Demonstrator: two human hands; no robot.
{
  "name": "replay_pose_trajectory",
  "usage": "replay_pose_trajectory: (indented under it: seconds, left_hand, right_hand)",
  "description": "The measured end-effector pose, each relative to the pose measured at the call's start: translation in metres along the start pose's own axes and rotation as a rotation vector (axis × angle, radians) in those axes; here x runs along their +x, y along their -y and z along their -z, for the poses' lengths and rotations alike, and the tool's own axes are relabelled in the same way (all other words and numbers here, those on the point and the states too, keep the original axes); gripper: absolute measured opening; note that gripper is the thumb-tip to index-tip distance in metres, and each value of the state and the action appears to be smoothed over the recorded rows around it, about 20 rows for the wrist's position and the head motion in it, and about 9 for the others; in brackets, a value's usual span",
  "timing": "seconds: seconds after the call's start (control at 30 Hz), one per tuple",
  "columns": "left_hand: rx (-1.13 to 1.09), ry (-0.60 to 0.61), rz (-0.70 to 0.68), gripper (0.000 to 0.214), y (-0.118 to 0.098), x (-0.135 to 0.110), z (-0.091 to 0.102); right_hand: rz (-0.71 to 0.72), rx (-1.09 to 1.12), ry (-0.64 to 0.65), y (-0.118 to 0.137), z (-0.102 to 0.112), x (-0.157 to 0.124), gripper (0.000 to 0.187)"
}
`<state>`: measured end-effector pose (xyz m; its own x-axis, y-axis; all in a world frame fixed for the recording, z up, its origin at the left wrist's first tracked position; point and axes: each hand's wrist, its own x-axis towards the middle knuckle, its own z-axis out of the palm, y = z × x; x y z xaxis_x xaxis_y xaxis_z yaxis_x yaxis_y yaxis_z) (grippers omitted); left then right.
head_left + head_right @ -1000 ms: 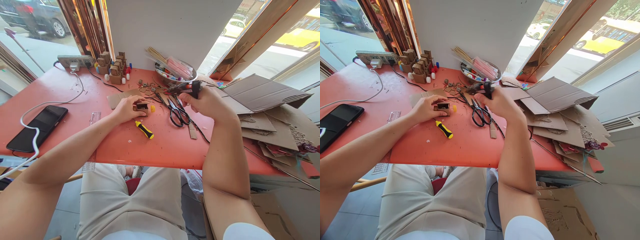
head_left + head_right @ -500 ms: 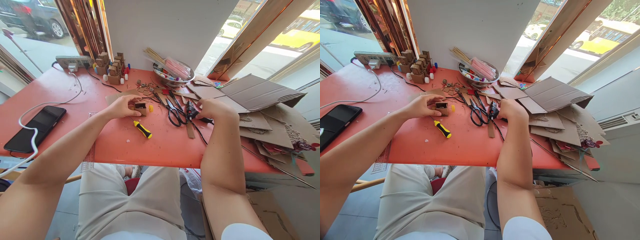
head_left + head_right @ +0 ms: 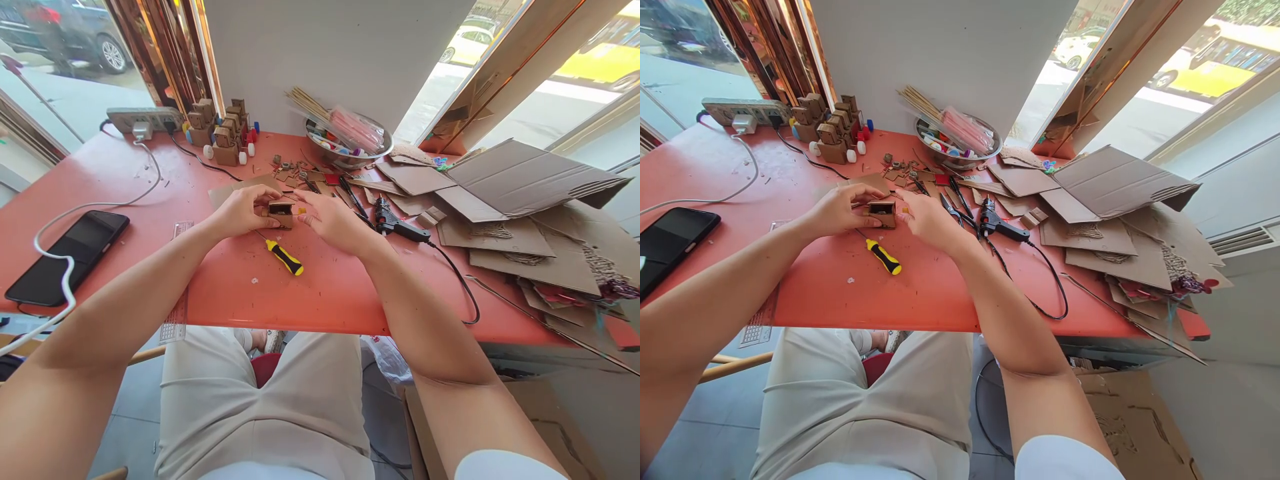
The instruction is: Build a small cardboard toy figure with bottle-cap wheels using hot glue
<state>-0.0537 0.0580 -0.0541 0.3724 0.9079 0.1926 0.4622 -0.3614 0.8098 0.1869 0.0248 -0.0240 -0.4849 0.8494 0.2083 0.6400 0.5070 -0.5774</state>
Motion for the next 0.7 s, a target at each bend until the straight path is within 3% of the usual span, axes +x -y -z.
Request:
replay_pose_trajectory:
  seconds: [0.27, 0.7]
  left_hand:
    - [0.046, -0.007, 0.065, 0.062, -0.003, 0.000, -0.002]
    - [0.085, -0.005, 0.070, 0.055, -0.009, -0.004, -0.001]
  right_hand:
    - [-0.041, 0.305, -0.032, -0.012, -0.008, 0.008, 0.024]
    - [-0.077, 0.208, -0.159, -0.001, -0.018, 0.007, 0.027]
